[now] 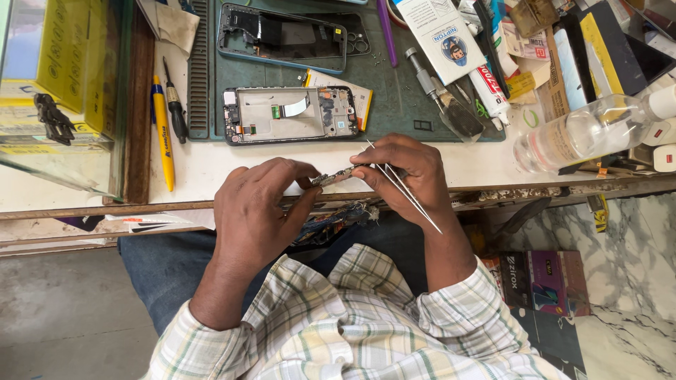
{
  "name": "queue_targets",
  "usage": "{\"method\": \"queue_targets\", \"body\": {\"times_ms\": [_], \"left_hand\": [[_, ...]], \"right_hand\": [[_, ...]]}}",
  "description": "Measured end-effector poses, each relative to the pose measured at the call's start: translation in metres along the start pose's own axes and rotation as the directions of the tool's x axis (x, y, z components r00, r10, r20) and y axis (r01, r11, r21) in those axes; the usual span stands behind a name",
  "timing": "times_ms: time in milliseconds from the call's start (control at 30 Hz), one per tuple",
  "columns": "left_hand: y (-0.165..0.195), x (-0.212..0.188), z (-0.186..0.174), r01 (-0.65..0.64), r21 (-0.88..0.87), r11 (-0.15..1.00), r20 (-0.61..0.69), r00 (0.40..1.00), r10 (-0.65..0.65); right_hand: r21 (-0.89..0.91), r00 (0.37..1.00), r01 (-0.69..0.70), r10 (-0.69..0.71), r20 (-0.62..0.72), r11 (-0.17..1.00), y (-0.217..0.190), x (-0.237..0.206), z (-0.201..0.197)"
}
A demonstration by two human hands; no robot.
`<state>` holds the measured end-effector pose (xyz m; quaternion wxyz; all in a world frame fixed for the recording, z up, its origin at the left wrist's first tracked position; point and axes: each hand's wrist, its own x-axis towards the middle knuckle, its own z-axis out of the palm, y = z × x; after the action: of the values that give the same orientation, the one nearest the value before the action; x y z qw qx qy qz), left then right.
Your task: The person works on a disassembled smartphone logic board at a cluttered repair bench, holding the board steady with one hand while using tweezers to pick at and reposition small components on it. They briefly set the board down to use a black pry tool on it, then resume tweezing small parts on the board.
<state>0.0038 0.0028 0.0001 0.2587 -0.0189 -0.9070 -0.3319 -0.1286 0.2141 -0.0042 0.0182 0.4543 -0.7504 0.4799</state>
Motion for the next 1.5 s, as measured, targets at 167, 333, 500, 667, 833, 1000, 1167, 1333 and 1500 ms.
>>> {"method": "queue_targets", "body": {"times_ms": [167, 333, 500, 667, 833, 1000, 1167, 1333, 1500], "left_hand": [[-0.001, 0.0, 0.001, 0.011, 0.008, 1.0, 0.007, 1.0, -0.011], [-0.001, -0.001, 0.002, 0.013, 0.023, 1.0, 0.011, 1.0, -0.013], [-0.003, -0.003, 0.004, -0.002, 0.026, 1.0, -0.017, 1.0, 0.003], [-0.006, -0.006, 0.007, -0.039, 0.003, 0.999, -0.095, 0.995, 0.04], [-0.008, -0.009, 0.009, -0.052, 0.003, 0.999, -0.131, 0.99, 0.052], [-0.009, -0.01, 0.011, -0.07, 0.003, 0.998, -0.154, 0.986, 0.069], [-0.008, -0.009, 0.011, -0.055, 0.016, 0.998, -0.15, 0.987, 0.057], [-0.003, -0.006, 0.005, -0.022, -0.052, 0.998, -0.132, 0.991, 0.015], [0.0, -0.003, 0.002, 0.085, -0.106, 0.991, -0.057, 0.994, -0.092]], "right_hand": [[-0.012, 1.0, -0.006, 0.006, 0.005, 1.0, -0.001, -0.001, -0.001], [-0.01, 1.0, -0.019, 0.019, 0.016, 1.0, -0.001, -0.002, -0.001], [-0.008, 0.999, 0.021, -0.021, 0.024, 1.0, 0.0, -0.002, -0.003], [0.03, 1.0, -0.018, 0.018, -0.006, 0.999, 0.002, -0.006, -0.001], [0.002, 0.999, 0.032, -0.032, -0.011, 0.999, 0.006, -0.007, -0.002], [-0.024, 0.997, 0.072, -0.073, -0.013, 0.997, 0.009, -0.008, -0.001], [0.005, 0.997, 0.069, -0.069, -0.016, 0.998, 0.01, -0.008, -0.001], [0.073, 1.0, 0.002, 0.0, -0.031, 0.997, 0.009, -0.008, -0.001], [0.148, 0.998, -0.047, 0.051, -0.024, 0.988, 0.008, -0.005, -0.002]]}}
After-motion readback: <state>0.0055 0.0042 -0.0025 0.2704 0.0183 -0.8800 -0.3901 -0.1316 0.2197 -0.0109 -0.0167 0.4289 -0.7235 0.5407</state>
